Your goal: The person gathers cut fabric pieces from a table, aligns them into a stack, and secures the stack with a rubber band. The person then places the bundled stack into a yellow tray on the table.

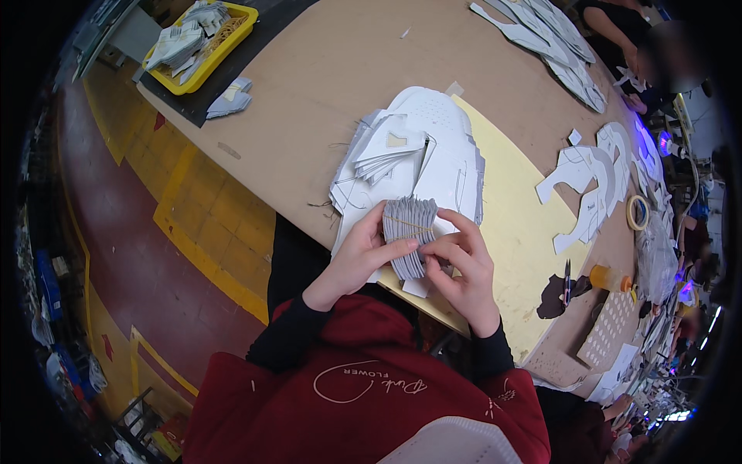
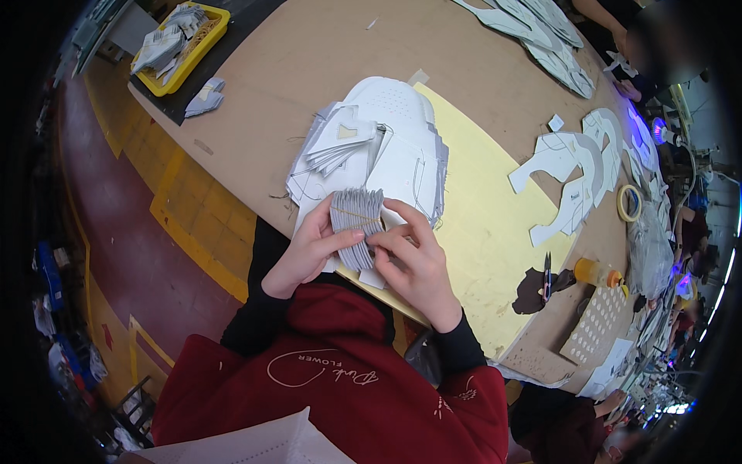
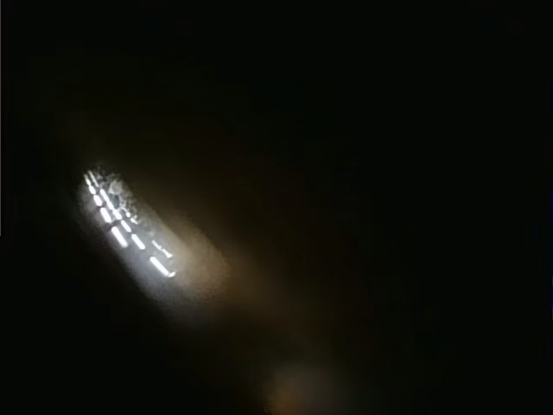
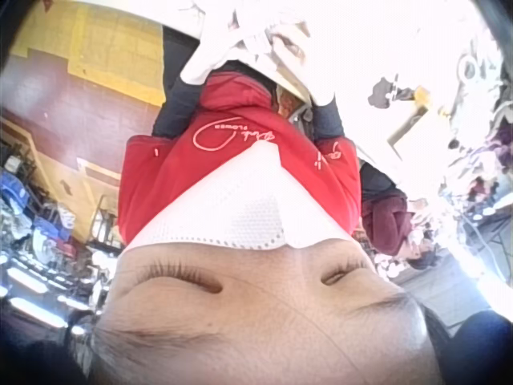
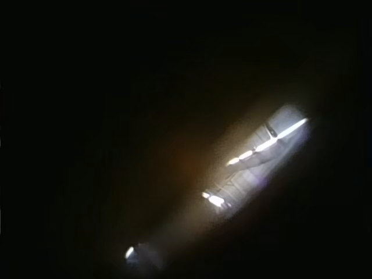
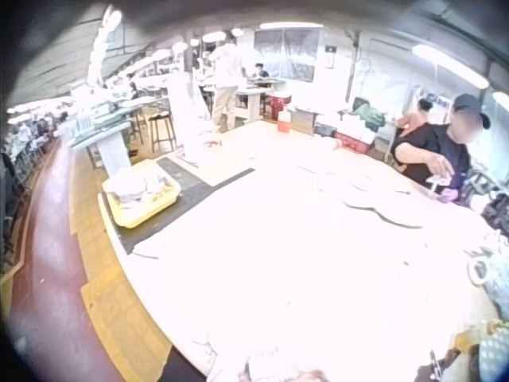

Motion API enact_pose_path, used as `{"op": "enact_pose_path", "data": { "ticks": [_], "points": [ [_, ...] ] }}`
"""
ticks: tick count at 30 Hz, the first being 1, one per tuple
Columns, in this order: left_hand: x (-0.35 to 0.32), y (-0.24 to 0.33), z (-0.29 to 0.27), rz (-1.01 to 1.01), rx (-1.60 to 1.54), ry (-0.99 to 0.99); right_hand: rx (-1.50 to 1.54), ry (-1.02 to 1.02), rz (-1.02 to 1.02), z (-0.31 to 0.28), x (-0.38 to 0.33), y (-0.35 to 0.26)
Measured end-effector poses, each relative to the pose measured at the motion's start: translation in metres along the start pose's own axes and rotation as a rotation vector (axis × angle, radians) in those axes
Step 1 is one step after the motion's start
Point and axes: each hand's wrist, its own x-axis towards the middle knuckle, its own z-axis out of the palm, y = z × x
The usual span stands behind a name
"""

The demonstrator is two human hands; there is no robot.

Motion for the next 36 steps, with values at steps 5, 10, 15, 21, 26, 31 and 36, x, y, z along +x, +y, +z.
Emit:
{"op": "enact_pose_path", "data": {
  "ticks": [5,10,15,21,26,31,36],
  "points": [
    [-0.001,0.0,0.0,0.012,0.0,-0.004,0.002,-0.016,-0.023,-0.001,0.002,-0.001],
    [0.0,0.0,0.001,-0.003,-0.018,-0.006,0.022,-0.006,0.014,0.0,0.001,-0.004],
    [-0.001,-0.004,-0.002,0.01,0.004,-0.014,-0.098,-0.039,-0.018,0.002,-0.001,-0.005],
    [-0.001,0.0,-0.002,-0.016,-0.071,0.027,-0.01,-0.035,-0.01,0.003,0.003,-0.009],
    [-0.004,-0.004,-0.009,0.053,-0.076,-0.006,0.105,-0.002,0.054,0.006,-0.007,0.006],
    [-0.006,-0.008,-0.012,0.065,-0.077,-0.008,0.17,-0.013,0.073,0.003,-0.005,0.005],
    [-0.004,-0.014,-0.008,0.1,-0.071,0.073,0.038,0.043,0.02,0.009,-0.004,0.0]
  ]
}}
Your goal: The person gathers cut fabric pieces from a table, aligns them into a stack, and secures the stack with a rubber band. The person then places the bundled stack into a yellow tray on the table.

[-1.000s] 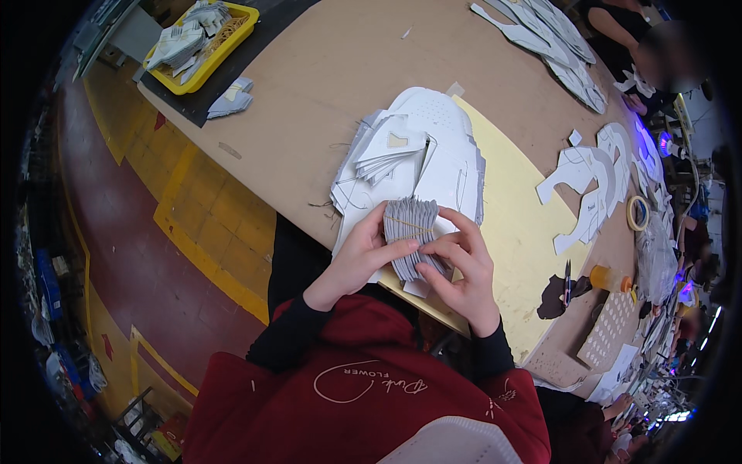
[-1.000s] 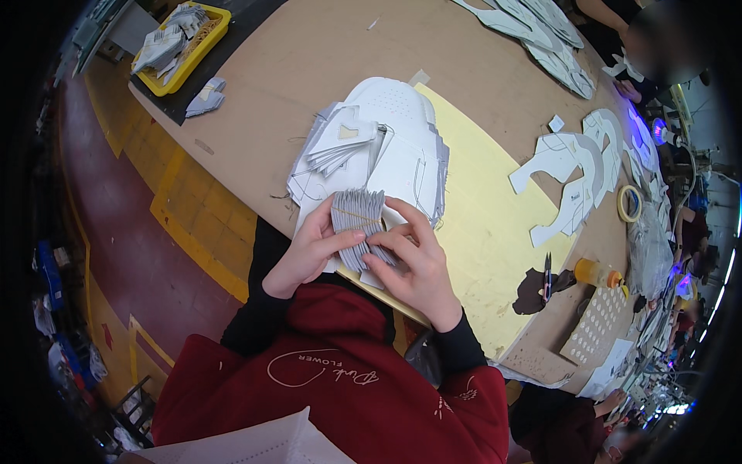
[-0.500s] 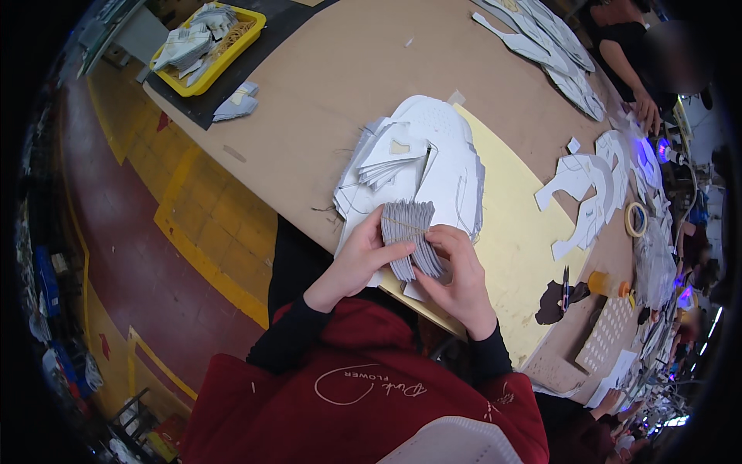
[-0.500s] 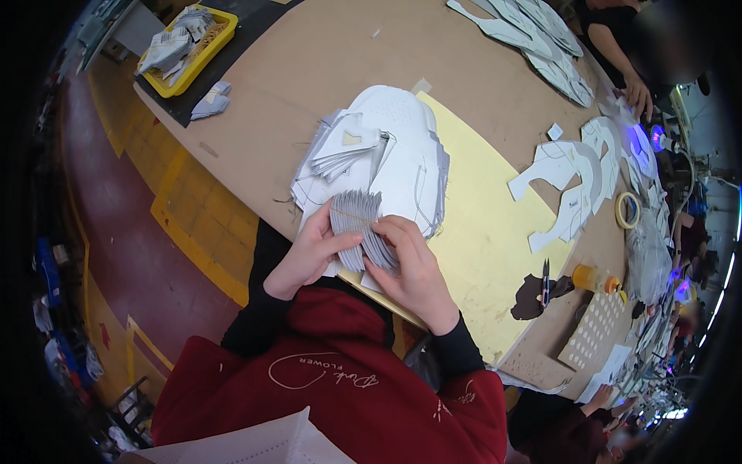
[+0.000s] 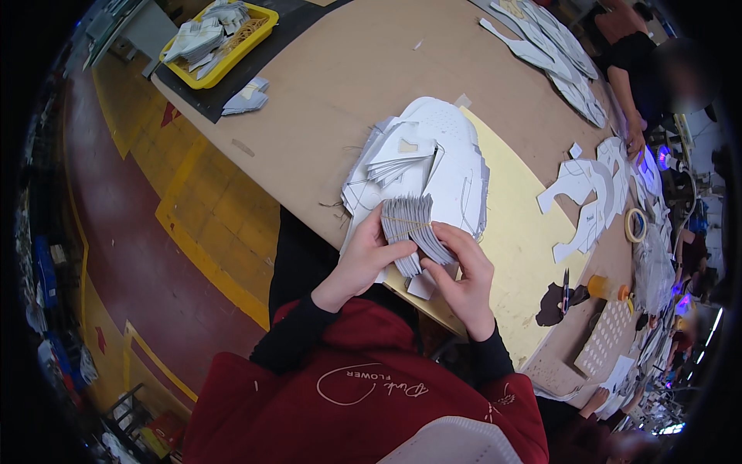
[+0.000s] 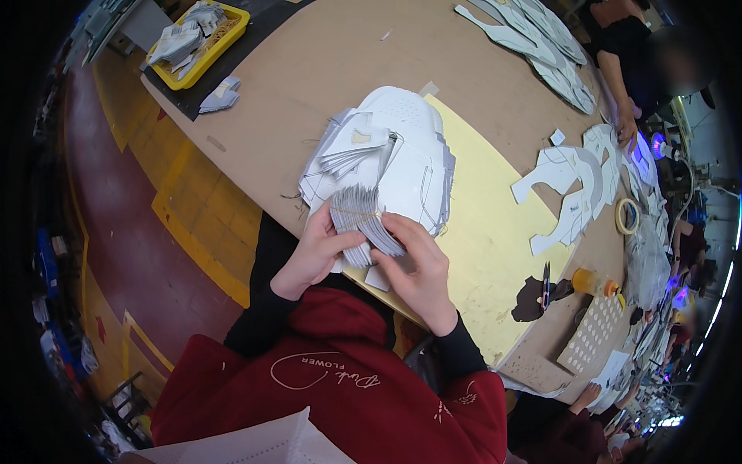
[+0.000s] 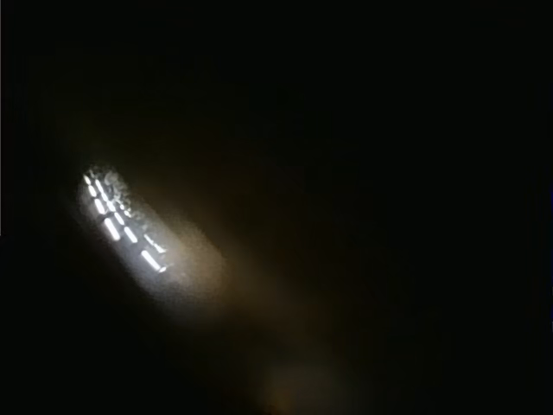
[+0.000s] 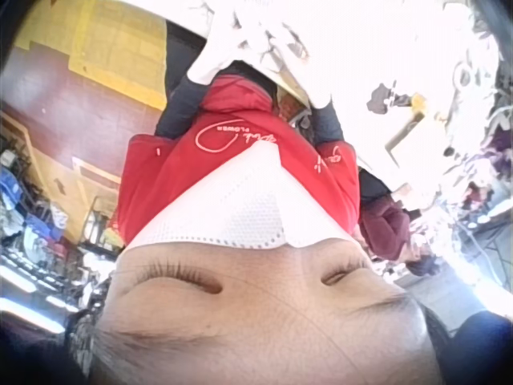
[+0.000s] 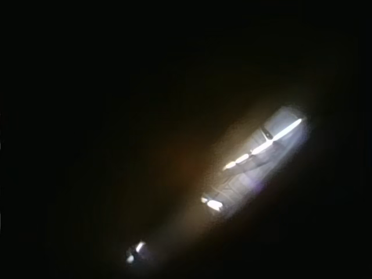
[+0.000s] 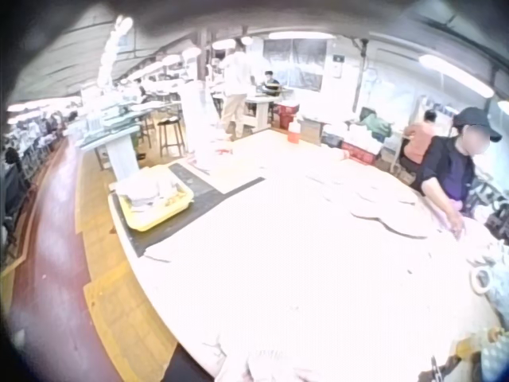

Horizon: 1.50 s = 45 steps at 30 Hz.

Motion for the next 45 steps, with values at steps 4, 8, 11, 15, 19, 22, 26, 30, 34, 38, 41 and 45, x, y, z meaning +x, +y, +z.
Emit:
{"op": "enact_pose_path", "data": {
  "ticks": [4,8,11,15,19,22,26,30,34,38,41,45],
  "points": [
    [-0.001,0.002,0.006,0.006,0.079,0.013,0.008,0.011,0.044,0.001,0.003,-0.008],
    [-0.002,0.005,0.006,-0.014,0.031,0.032,0.258,-0.004,0.121,-0.002,-0.001,0.0],
    [-0.003,0.009,0.005,-0.042,-0.017,0.036,0.422,-0.016,0.246,-0.008,-0.002,0.002],
    [-0.004,0.009,0.005,-0.041,-0.004,0.031,0.505,-0.048,0.368,-0.016,-0.002,0.001],
    [-0.003,0.008,0.001,-0.049,0.003,0.001,0.43,-0.132,0.337,-0.02,-0.001,0.001],
    [-0.003,0.006,-0.002,-0.046,0.024,-0.015,0.355,-0.152,0.328,-0.02,0.002,-0.005],
    [-0.003,0.002,-0.006,-0.046,0.051,-0.03,0.403,-0.148,0.347,-0.02,0.0,-0.001],
    [-0.003,0.005,-0.005,-0.066,0.047,-0.04,0.391,-0.176,0.304,-0.022,0.002,-0.003],
    [-0.003,0.006,-0.006,-0.067,0.072,-0.046,0.33,-0.2,0.266,-0.022,0.004,-0.005],
    [-0.003,0.006,-0.006,-0.071,0.08,-0.05,0.273,-0.16,0.227,-0.02,-0.003,0.004],
    [-0.002,0.004,-0.006,-0.059,0.067,-0.051,0.161,-0.142,0.14,-0.021,0.0,0.001],
    [-0.002,0.004,-0.005,-0.058,0.056,-0.055,0.144,-0.082,0.109,-0.019,0.0,0.001]
  ]
}}
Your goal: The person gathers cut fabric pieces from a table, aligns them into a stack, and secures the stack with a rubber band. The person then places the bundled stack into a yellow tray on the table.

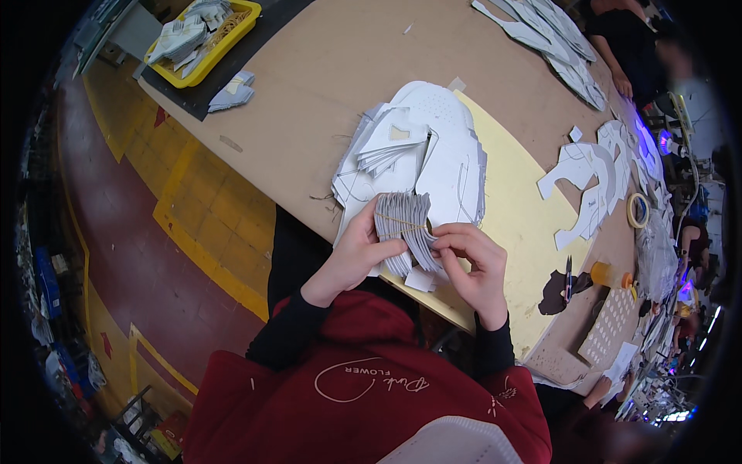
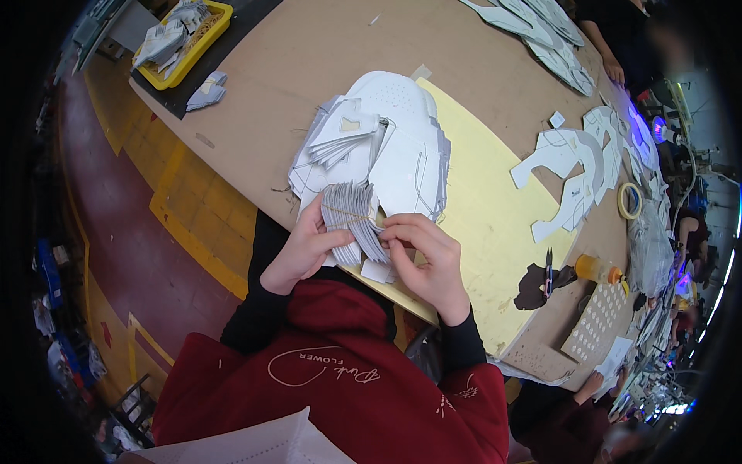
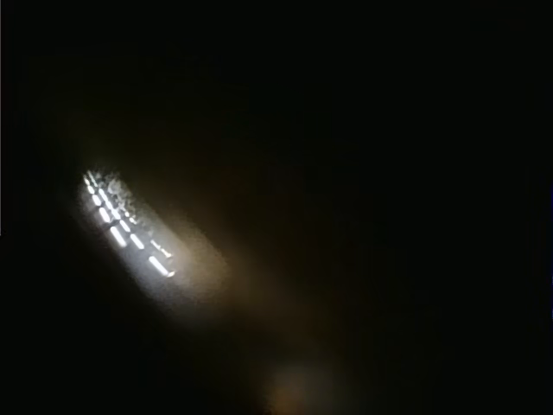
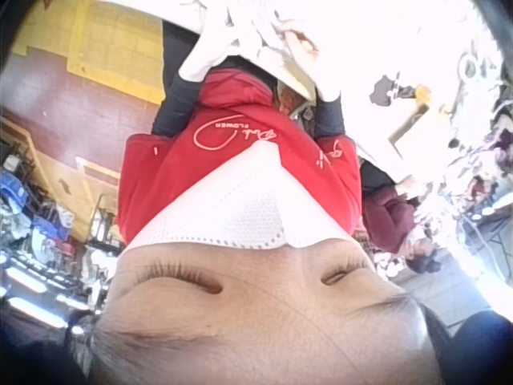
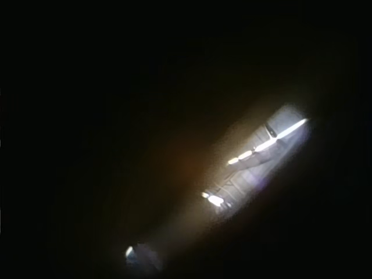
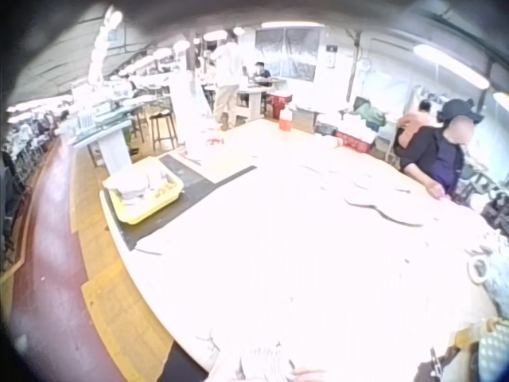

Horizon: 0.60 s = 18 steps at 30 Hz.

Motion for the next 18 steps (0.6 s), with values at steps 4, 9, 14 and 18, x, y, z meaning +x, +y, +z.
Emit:
{"op": "enact_pose_path", "data": {
  "ticks": [4,9,14,18],
  "points": [
    [-0.0007,0.0005,0.0007,0.005,0.008,0.009,-0.023,-0.017,-0.015,-0.0001,0.0015,-0.0046],
    [-0.0016,0.0017,0.0031,0.018,0.003,0.001,-0.05,-0.014,-0.001,0.0011,0.0018,-0.0042],
    [-0.0021,0.0059,0.0066,0.015,0.032,-0.004,-0.189,0.0,-0.093,0.0015,0.0029,-0.003],
    [-0.0004,0.0057,0.0033,-0.016,0.036,-0.005,-0.362,0.007,-0.269,0.002,0.0036,0.0011]
  ]
}}
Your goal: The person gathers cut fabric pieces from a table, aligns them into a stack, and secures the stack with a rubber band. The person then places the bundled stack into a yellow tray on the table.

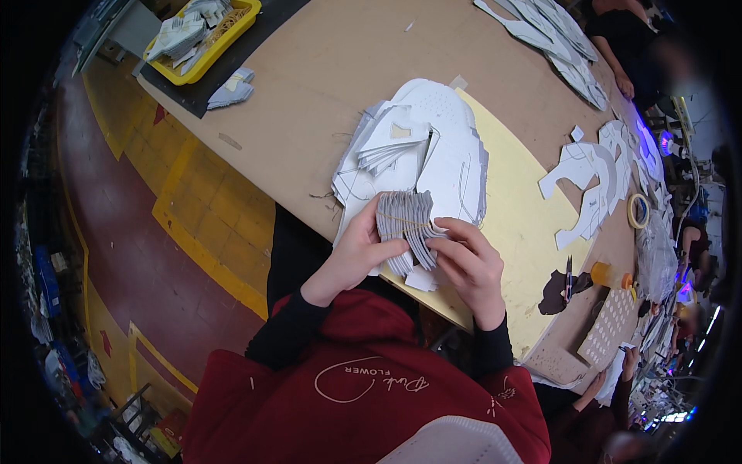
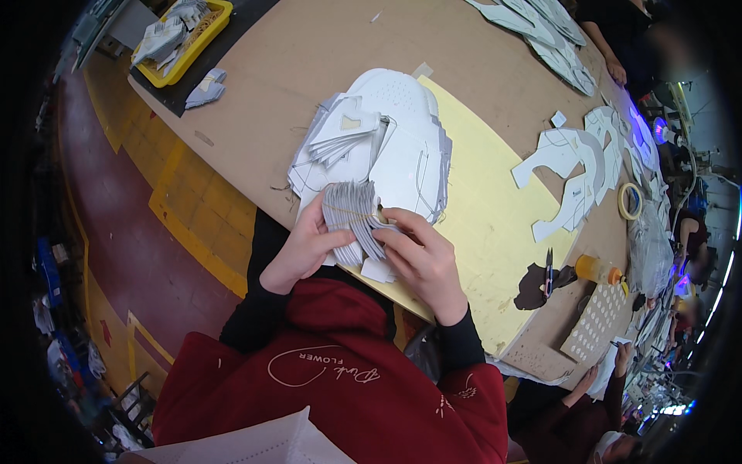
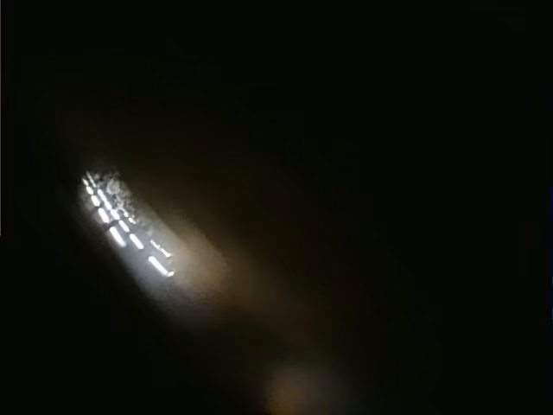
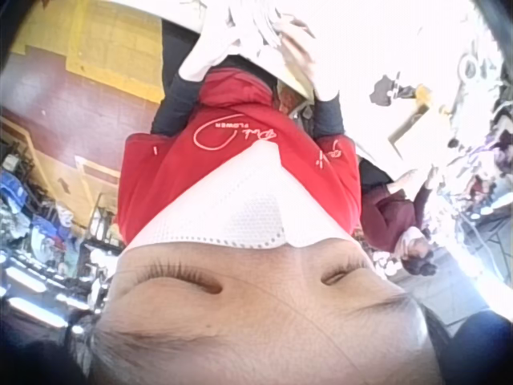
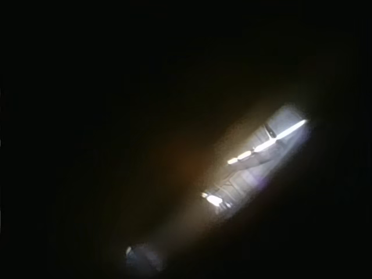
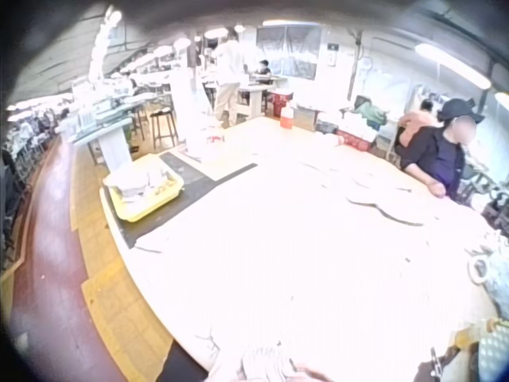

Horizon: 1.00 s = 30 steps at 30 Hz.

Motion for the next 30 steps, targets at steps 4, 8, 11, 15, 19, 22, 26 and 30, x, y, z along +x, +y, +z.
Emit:
{"op": "enact_pose_path", "data": {
  "ticks": [4,8,11,15,19,22,26,30],
  "points": [
    [-0.0005,-0.004,-0.0037,0.002,-0.019,-0.008,0.105,0.006,0.096,0.0016,-0.002,-0.0034],
    [-0.0015,-0.0066,-0.0077,0.014,-0.015,-0.029,0.122,0.01,0.077,-0.0003,0.0015,-0.0076],
    [-0.002,-0.0075,-0.0076,0.03,-0.026,-0.034,0.113,0.003,0.067,-0.0002,0.0014,-0.0072],
    [-0.0023,-0.0071,-0.0079,0.026,-0.031,-0.035,0.117,-0.028,0.041,-0.0024,0.0044,-0.0084],
    [-0.002,-0.0057,-0.0077,0.03,-0.011,-0.038,0.118,-0.028,0.073,-0.0018,0.0043,-0.01],
    [-0.0026,-0.005,-0.0073,0.03,-0.029,-0.041,0.139,-0.035,0.129,-0.0014,0.002,-0.0102],
    [-0.0018,-0.0064,-0.0079,0.029,-0.031,-0.04,0.12,-0.029,0.078,-0.0017,0.0029,-0.0086],
    [-0.0024,-0.0039,-0.0037,0.03,-0.033,-0.031,0.121,-0.019,0.031,-0.0013,0.0055,-0.0092]
  ]
}}
